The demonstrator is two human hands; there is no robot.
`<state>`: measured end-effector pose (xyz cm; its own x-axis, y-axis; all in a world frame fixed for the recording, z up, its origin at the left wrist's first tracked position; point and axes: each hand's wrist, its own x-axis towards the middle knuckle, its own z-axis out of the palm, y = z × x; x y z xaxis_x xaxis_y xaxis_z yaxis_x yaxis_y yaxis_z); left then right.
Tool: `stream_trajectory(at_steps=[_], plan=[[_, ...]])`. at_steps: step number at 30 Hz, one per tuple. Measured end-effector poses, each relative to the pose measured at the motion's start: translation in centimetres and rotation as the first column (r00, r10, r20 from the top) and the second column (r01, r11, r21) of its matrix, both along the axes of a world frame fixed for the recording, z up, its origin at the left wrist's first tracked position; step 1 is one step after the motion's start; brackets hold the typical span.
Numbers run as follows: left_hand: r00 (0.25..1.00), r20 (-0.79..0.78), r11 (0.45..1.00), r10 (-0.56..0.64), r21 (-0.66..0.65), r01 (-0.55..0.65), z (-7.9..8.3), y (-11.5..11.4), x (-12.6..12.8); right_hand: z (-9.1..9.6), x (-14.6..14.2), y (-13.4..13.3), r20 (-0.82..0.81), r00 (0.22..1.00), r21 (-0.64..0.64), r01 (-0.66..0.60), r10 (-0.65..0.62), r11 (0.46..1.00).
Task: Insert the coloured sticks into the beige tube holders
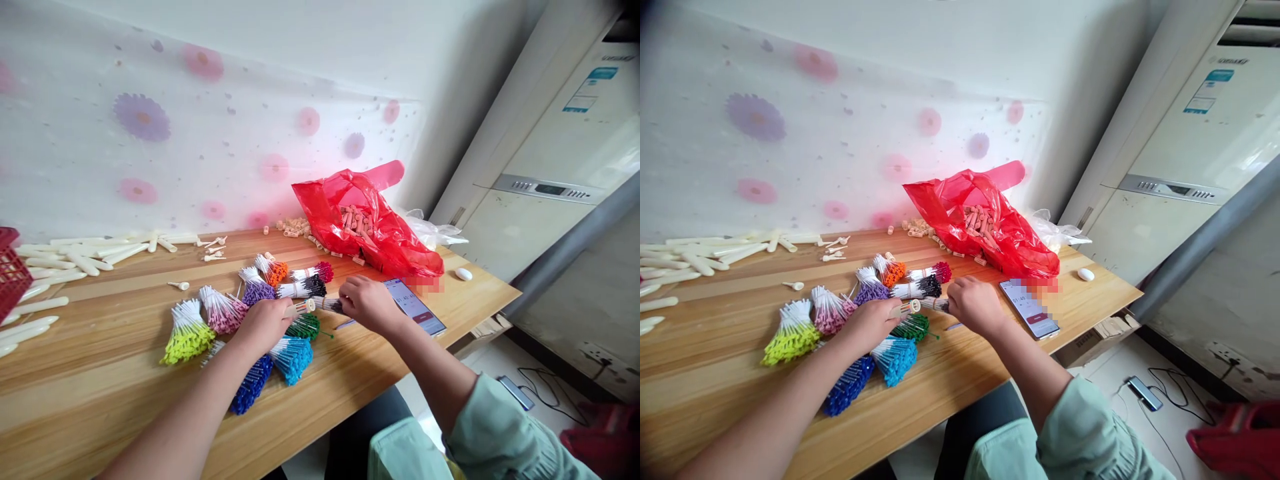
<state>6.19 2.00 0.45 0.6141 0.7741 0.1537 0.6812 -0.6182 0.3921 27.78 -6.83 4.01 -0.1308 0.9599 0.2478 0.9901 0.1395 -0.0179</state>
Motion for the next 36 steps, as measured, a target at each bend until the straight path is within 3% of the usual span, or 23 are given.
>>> stream_trajectory(at_steps=[5, 10, 16, 20, 27, 31, 33, 36], plan=[[0.985, 0.163, 0.996, 0.049, 0.064, -0.060, 1.2, 0.1, -0.6, -0.7, 0.1, 0.1, -0.113, 0.994, 0.022, 0.000, 0.002, 1.000], [0.907, 0.399, 0.991, -0.135, 0.066, 0.118, 1.7, -0.2, -0.4, -3.2, -1.8, 1.4, -0.191, 0.980, 0.087, -0.040, 0.056, 0.995], [0.959, 0.270, 0.992, -0.090, -0.059, 0.110, 0.5, 0.6, 0.3, -4.6, -3.6, 4.1, -0.235, 0.966, 0.099, -0.084, 0.105, 0.992], [0.975, 0.211, 0.993, -0.062, -0.084, 0.082, 0.0, 1.1, 0.2, -4.5, -3.8, 4.4, -0.281, 0.955, 0.097, -0.074, 0.099, 0.993], [0.969, 0.237, 0.990, 0.070, -0.135, -0.038, -0.1, 1.3, 0.1, -2.4, 0.0, 2.2, -0.426, 0.903, 0.139, -0.006, 0.065, 0.990], [0.919, 0.348, 0.971, 0.184, -0.207, -0.116, 2.2, 0.4, -0.8, 0.6, -0.5, 1.7, -0.508, 0.828, 0.114, -0.211, 0.239, 0.971], [0.886, 0.450, 0.927, 0.110, -0.368, 0.072, 3.6, -0.5, -1.4, 1.9, -2.1, 2.1, -0.523, 0.778, 0.110, -0.344, 0.349, 0.932], [0.882, 0.454, 0.894, 0.126, -0.438, 0.097, 4.5, -1.6, -2.5, 2.8, -4.5, 3.7, -0.547, 0.700, 0.119, -0.478, 0.459, 0.870]])
